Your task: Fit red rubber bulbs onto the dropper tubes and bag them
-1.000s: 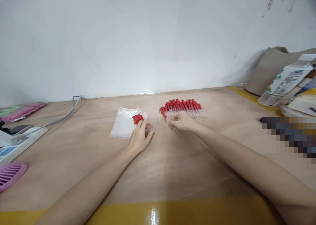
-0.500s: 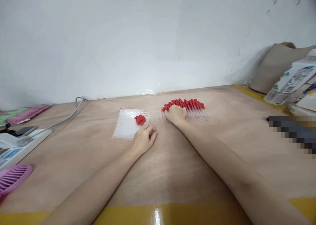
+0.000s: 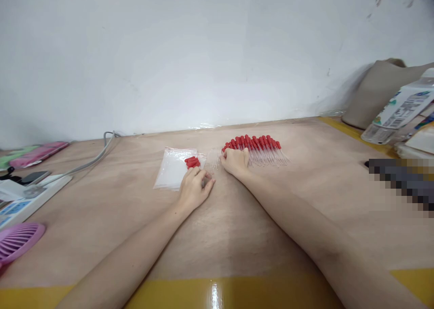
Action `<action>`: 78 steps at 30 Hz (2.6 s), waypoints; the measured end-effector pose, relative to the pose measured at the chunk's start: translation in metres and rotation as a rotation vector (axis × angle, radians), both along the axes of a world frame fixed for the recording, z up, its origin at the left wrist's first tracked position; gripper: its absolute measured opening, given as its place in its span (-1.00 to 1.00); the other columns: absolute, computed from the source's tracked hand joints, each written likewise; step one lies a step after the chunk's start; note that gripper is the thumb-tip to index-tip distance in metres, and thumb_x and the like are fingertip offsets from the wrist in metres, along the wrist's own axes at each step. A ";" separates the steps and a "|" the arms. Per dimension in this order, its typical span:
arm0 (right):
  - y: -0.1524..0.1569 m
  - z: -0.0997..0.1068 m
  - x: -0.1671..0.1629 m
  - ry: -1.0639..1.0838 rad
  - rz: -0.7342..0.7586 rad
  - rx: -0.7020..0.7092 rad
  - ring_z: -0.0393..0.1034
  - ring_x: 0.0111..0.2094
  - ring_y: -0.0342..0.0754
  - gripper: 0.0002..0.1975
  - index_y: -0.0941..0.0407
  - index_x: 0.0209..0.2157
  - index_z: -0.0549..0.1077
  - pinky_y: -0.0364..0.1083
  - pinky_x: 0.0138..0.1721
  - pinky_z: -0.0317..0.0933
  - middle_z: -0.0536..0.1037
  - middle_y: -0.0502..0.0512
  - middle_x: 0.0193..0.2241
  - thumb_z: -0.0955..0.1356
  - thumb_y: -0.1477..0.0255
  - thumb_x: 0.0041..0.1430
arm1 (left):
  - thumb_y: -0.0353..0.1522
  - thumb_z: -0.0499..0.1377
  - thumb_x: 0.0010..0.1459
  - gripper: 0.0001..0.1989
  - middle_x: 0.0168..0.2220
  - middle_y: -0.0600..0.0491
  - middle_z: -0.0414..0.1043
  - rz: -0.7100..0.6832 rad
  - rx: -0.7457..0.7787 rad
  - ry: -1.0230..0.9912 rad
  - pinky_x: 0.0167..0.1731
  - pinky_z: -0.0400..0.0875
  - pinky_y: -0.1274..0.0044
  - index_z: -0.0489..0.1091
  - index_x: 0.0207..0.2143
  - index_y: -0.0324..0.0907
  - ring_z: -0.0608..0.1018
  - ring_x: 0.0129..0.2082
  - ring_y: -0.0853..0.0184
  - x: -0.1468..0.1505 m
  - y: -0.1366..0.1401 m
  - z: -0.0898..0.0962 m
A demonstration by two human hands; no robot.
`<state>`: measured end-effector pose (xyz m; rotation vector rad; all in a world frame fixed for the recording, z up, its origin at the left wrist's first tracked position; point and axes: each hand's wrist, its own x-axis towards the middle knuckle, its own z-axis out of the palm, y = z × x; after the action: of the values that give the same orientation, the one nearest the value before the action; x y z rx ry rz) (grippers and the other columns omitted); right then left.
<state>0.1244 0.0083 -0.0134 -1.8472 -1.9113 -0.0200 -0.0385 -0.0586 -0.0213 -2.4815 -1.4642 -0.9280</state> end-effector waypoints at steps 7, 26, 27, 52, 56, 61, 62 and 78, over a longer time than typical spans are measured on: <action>-0.023 -0.010 0.007 0.110 0.048 0.069 0.33 -0.38 -0.06 -0.81 0.11 -0.51 0.41 0.02 -0.15 -0.09 0.52 0.04 -0.45 0.24 0.37 0.09 | -0.29 0.14 0.06 -0.87 -0.42 0.01 0.33 0.215 0.155 -0.091 -0.25 0.27 0.41 0.39 -0.41 -0.18 0.39 -0.34 0.24 -0.030 0.022 0.005; -0.081 -0.021 0.061 0.171 0.360 0.162 0.24 -0.30 -0.05 -0.87 0.11 -0.45 0.48 -0.07 -0.26 0.10 0.38 0.06 -0.44 0.35 0.35 0.05 | -0.38 0.13 0.01 -0.92 -0.46 0.01 0.33 0.249 0.082 -0.104 -0.25 0.31 0.39 0.40 -0.46 -0.19 0.42 -0.35 0.21 -0.039 0.041 -0.003; -0.081 -0.020 0.061 0.184 0.371 0.156 0.24 -0.31 -0.06 -0.88 0.12 -0.47 0.47 -0.08 -0.27 0.12 0.37 0.06 -0.44 0.35 0.37 0.06 | -0.38 0.11 0.03 -0.91 -0.46 0.01 0.33 0.246 0.081 -0.110 -0.25 0.31 0.39 0.40 -0.45 -0.19 0.42 -0.35 0.21 -0.039 0.038 -0.001; -0.086 -0.020 0.057 0.215 0.590 0.332 0.33 -0.35 -0.10 -0.82 0.14 -0.29 0.41 -0.09 -0.28 0.07 0.48 0.07 -0.40 0.20 0.41 0.22 | -0.38 0.07 0.14 -0.90 -0.36 0.02 0.40 -0.178 -0.061 -0.161 -0.25 0.32 0.46 0.36 -0.36 -0.20 0.43 -0.30 0.29 0.000 -0.008 0.003; -0.093 -0.014 0.055 0.282 0.656 0.373 0.30 -0.42 -0.13 -0.83 0.15 -0.29 0.41 -0.12 -0.33 0.13 0.45 0.06 -0.46 0.22 0.42 0.19 | -0.36 0.04 0.17 -0.90 -0.38 0.06 0.41 -0.221 -0.227 -0.336 -0.38 0.33 0.55 0.32 -0.32 -0.19 0.46 -0.39 0.36 0.012 -0.022 0.002; -0.095 -0.015 0.054 0.284 0.696 0.383 0.28 -0.45 -0.14 -0.83 0.14 -0.28 0.41 -0.10 -0.33 0.12 0.45 0.04 -0.48 0.21 0.42 0.20 | -0.32 0.06 0.16 -0.87 -0.44 0.08 0.40 -0.281 -0.394 -0.542 -0.43 0.37 0.58 0.30 -0.30 -0.20 0.48 -0.47 0.40 0.018 -0.022 -0.002; -0.094 -0.015 0.054 0.279 0.703 0.376 0.27 -0.46 -0.14 -0.83 0.14 -0.28 0.41 -0.10 -0.32 0.11 0.45 0.04 -0.49 0.21 0.42 0.20 | -0.32 0.07 0.15 -0.86 -0.42 0.07 0.41 -0.286 -0.414 -0.559 -0.42 0.37 0.58 0.31 -0.27 -0.20 0.49 -0.46 0.39 0.018 -0.022 -0.002; -0.082 -0.013 0.067 0.055 0.812 0.399 0.30 -0.43 -0.16 -0.79 0.07 -0.25 0.47 -0.06 -0.29 -0.04 0.51 0.02 -0.41 0.22 0.50 0.19 | -0.26 0.07 0.15 -0.76 -0.59 0.12 0.37 -0.352 -0.505 -0.394 -0.59 0.33 0.65 0.43 -0.34 -0.23 0.40 -0.63 0.47 0.014 -0.024 -0.004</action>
<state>0.1911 -0.0742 -0.0262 -0.7369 -2.2728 -0.0756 -0.0246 -0.0829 -0.0258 -3.1403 -1.5530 -1.3078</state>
